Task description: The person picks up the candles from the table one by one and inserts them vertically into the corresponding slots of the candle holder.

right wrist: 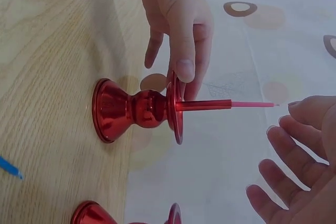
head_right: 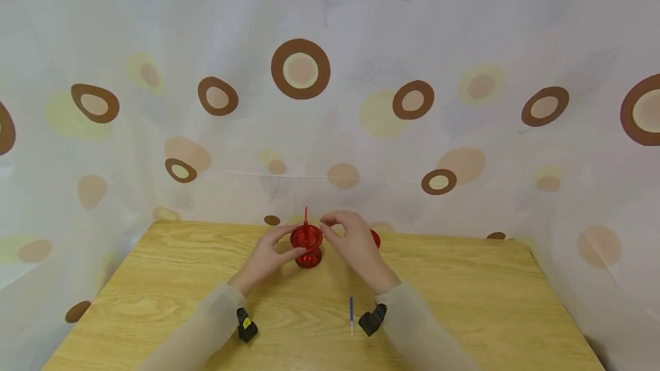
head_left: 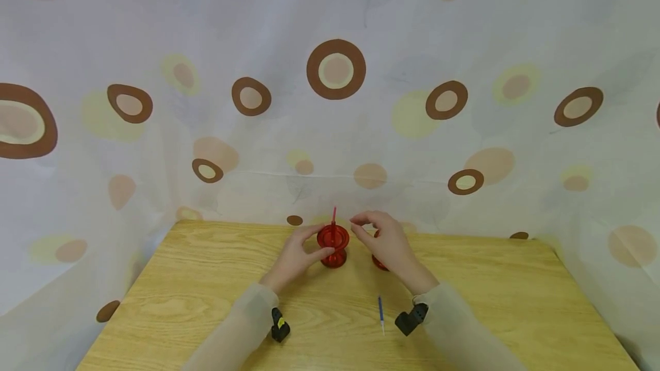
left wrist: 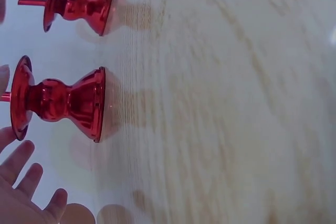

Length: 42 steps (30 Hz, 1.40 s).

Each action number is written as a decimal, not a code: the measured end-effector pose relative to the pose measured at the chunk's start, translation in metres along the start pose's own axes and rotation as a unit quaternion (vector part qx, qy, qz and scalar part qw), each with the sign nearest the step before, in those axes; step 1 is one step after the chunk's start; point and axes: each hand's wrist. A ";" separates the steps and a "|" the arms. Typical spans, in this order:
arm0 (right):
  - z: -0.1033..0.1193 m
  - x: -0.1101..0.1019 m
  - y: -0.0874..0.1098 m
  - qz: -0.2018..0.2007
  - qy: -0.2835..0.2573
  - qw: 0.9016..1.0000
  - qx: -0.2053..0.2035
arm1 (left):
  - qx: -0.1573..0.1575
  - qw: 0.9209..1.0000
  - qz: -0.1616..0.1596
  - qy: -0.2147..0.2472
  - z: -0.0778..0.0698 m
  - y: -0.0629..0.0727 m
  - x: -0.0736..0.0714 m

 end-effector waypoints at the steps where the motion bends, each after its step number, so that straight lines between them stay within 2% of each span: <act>1: -0.001 -0.002 0.001 -0.001 -0.001 1.000 0.002 | 0.006 1.000 -0.002 0.001 0.000 0.000 0.000; 7: -0.002 -0.015 0.007 -0.004 -0.007 1.000 0.000 | 0.021 1.000 -0.018 -0.003 -0.006 0.002 0.001; 14: -0.008 -0.029 0.015 -0.013 0.008 1.000 -0.014 | 0.014 1.000 -0.023 -0.011 -0.011 0.006 -0.001; 19: -0.012 -0.038 0.021 -0.013 0.011 1.000 -0.003 | 0.005 1.000 -0.026 -0.008 -0.013 0.011 -0.002; 25: -0.016 -0.049 0.026 -0.009 0.018 1.000 0.009 | 0.001 0.999 -0.045 -0.012 -0.019 0.017 -0.005; 31: -0.020 -0.059 0.032 -0.012 0.022 1.000 0.005 | -0.006 0.998 -0.051 -0.025 -0.024 0.023 -0.007; 42: -0.028 -0.073 0.042 -0.019 0.042 0.999 -0.003 | -0.007 0.998 -0.055 -0.011 -0.030 0.036 -0.005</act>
Point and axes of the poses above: each hand's wrist, its own y-axis away from the middle knuckle, its own x-axis out of the palm, z = x × y, and after that the axes turned 15 degrees about -z, right-handed
